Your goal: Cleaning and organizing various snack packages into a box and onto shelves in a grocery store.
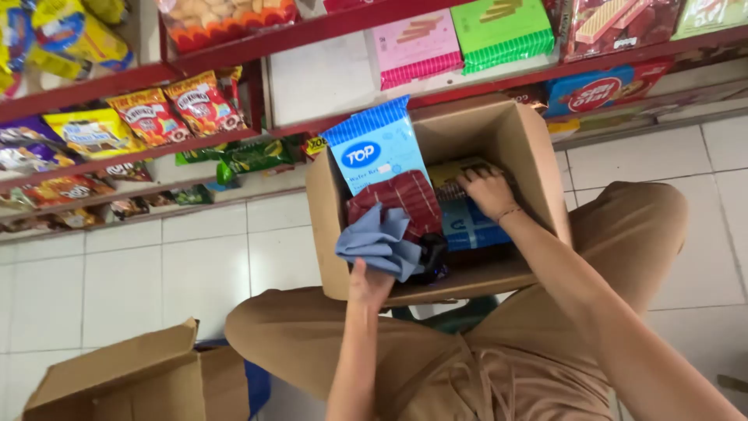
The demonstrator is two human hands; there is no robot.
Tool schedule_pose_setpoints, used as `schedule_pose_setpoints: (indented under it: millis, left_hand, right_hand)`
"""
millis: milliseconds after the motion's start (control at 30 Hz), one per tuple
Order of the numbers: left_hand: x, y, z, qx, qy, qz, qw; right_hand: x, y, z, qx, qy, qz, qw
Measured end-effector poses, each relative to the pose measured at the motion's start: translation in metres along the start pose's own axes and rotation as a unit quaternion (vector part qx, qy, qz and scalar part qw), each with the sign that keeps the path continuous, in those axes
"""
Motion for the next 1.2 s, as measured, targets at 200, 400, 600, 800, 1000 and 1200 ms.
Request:
schedule_pose_setpoints:
  millis: [200,400,600,800,1000,1200]
  left_hand:
    - [-0.046,-0.020,-0.033,0.113,-0.271,0.316,0.902]
    - [-0.064,-0.025,-0.033,-0.010,-0.103,-0.055,0.993]
    - [-0.137,-0.041,-0.041,-0.184,0.155,-0.090,0.966]
    - [-0.261,-0.100,-0.039,-0.467,0.359,0.164,0.791]
    - [-0.280,-0.120,-0.024,-0.594,0.389,0.140,0.690]
    - [-0.289,-0.141,-0.059,-0.493,0.348,0.044,0.796]
  right_hand:
    - [0.062,0.046,0.005,-0.029,0.061,0.068,0.995]
    - [0.172,0.075,-0.005,-0.078,0.123,0.156,0.977]
    - [0.305,0.082,-0.018,-0.093,0.125,0.169,0.973]
    - [0.402,0.089,-0.007,-0.012,0.098,0.178,0.979]
    - [0.428,0.073,-0.014,0.113,0.074,0.182,0.974]
    - [0.393,0.034,-0.087,-0.076,0.378,-0.137,0.912]
Point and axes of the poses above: each hand's wrist, its own y-axis towards the middle knuckle, its own x-axis out of the back of the hand, z = x × y, the point moved 1 cm from there along y, towards the middle knuckle, and after that the axes turned 14 degrees about -z, right-handed, at the moved point
